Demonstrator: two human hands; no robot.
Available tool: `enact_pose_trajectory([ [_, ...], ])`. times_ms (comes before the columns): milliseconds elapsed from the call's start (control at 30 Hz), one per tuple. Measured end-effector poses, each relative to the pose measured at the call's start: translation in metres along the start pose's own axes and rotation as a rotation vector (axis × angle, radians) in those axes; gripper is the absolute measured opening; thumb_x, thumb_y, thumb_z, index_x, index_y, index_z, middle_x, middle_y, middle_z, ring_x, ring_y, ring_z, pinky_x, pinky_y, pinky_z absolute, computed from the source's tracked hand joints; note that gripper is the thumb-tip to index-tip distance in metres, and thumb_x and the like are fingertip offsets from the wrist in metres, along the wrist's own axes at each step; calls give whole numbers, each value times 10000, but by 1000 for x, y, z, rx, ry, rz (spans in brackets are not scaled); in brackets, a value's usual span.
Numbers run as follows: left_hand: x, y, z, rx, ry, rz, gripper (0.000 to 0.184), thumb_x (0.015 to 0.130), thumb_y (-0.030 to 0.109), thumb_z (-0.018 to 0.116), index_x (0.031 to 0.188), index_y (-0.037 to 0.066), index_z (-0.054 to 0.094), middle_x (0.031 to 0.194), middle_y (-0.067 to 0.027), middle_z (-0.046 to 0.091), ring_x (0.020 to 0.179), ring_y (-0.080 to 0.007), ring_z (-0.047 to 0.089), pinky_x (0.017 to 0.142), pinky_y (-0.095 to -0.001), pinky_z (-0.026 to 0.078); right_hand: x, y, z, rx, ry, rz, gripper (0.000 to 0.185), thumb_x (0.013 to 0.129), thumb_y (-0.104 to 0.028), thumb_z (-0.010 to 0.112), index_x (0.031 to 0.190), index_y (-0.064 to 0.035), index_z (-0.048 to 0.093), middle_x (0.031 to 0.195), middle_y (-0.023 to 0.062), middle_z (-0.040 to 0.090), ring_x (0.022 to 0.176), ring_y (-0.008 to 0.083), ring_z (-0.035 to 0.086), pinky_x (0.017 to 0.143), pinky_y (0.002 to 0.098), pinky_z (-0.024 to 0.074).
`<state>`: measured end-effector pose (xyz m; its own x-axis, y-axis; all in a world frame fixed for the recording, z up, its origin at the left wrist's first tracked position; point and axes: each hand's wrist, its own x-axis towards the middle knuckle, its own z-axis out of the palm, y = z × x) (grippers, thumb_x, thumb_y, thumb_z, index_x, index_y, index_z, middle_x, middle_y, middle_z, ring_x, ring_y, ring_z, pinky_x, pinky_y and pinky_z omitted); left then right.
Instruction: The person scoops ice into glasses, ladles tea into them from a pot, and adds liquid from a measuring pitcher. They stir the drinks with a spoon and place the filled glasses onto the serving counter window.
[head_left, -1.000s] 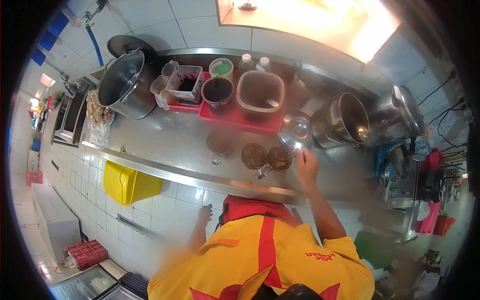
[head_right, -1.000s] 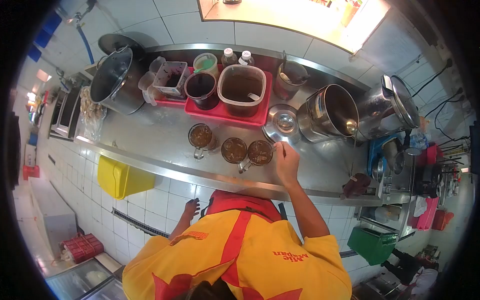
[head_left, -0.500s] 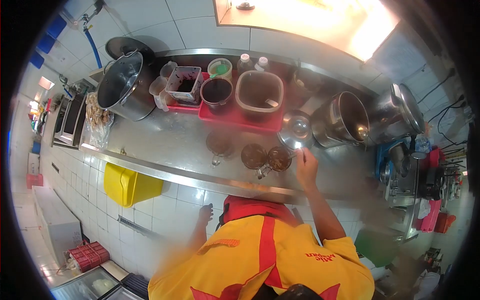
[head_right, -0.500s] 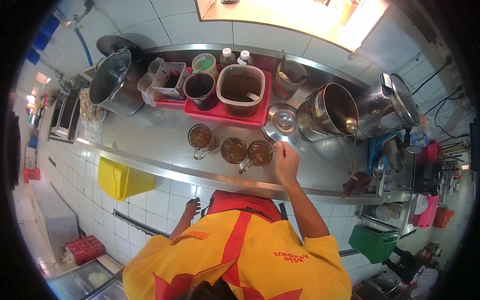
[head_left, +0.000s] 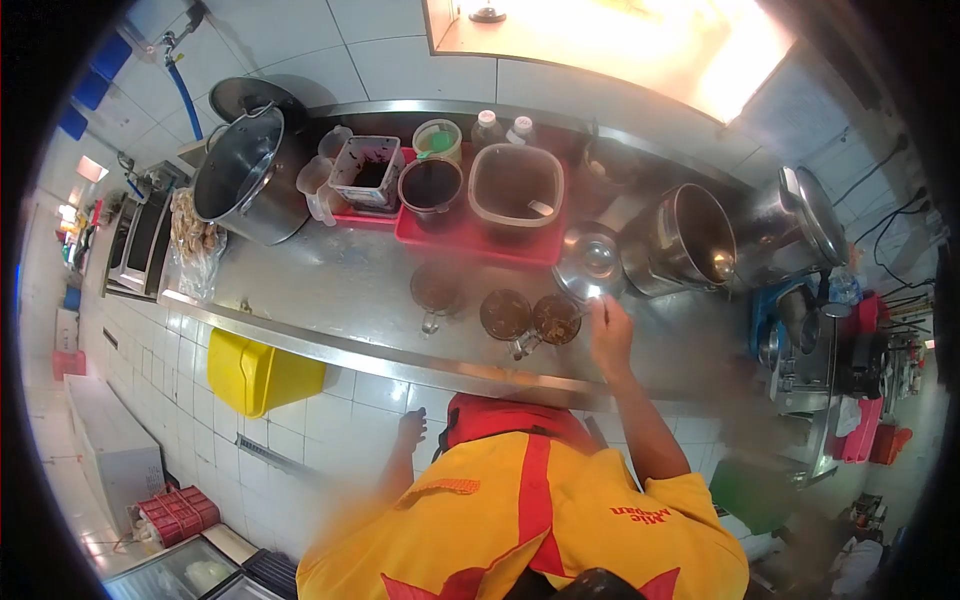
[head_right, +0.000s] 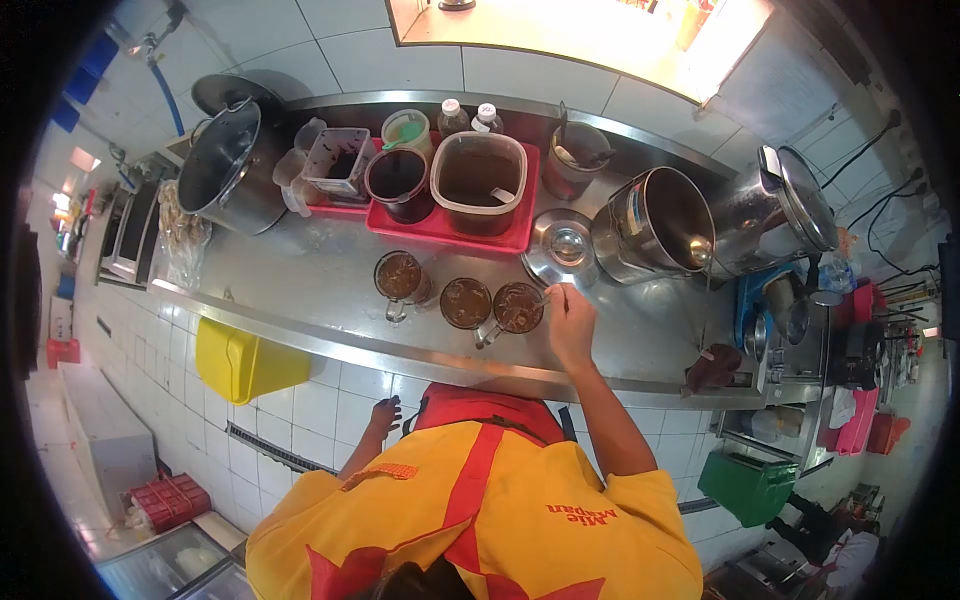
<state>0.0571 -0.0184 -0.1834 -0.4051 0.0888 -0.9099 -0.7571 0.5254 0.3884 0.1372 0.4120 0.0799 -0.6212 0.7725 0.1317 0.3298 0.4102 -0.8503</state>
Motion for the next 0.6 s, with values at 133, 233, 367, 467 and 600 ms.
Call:
enact_pose_trajectory([
  [133,4,-1,4,-11,50,-37,384,830,383,578,1107,118,565,1000,-72,597,859,-216,577,769,-446,463,-2,2,7,-37,38,-258,227,931,-165,509,869,13,636,639,144,569,556,224,548,562,339,418],
  [233,4,-1,3,-9,38,-43,385,832,385,579,1113,122,561,1000,-70,595,866,-217,575,767,-445,465,-1,-3,3,3,-105,-14,232,937,-164,498,870,11,636,615,139,553,539,223,533,558,336,416],
  [367,4,-3,0,-6,-29,-16,386,835,387,582,1120,128,555,998,-69,594,870,-218,575,769,-440,465,-5,-5,5,-46,-70,-52,229,935,-157,501,873,10,645,632,142,566,551,214,539,562,331,418],
  [467,7,-2,2,-11,8,-24,390,845,395,585,1126,127,552,1005,-70,595,873,-219,575,771,-438,464,-1,1,4,3,-60,-99,228,933,-158,506,862,8,646,635,140,566,556,210,540,564,330,418],
  [600,11,-3,1,-6,42,-51,392,862,401,585,1141,129,549,1034,-74,601,889,-220,579,770,-436,467,-3,-8,5,-8,22,-140,223,923,-163,526,836,6,641,665,140,581,563,224,541,566,336,421],
])
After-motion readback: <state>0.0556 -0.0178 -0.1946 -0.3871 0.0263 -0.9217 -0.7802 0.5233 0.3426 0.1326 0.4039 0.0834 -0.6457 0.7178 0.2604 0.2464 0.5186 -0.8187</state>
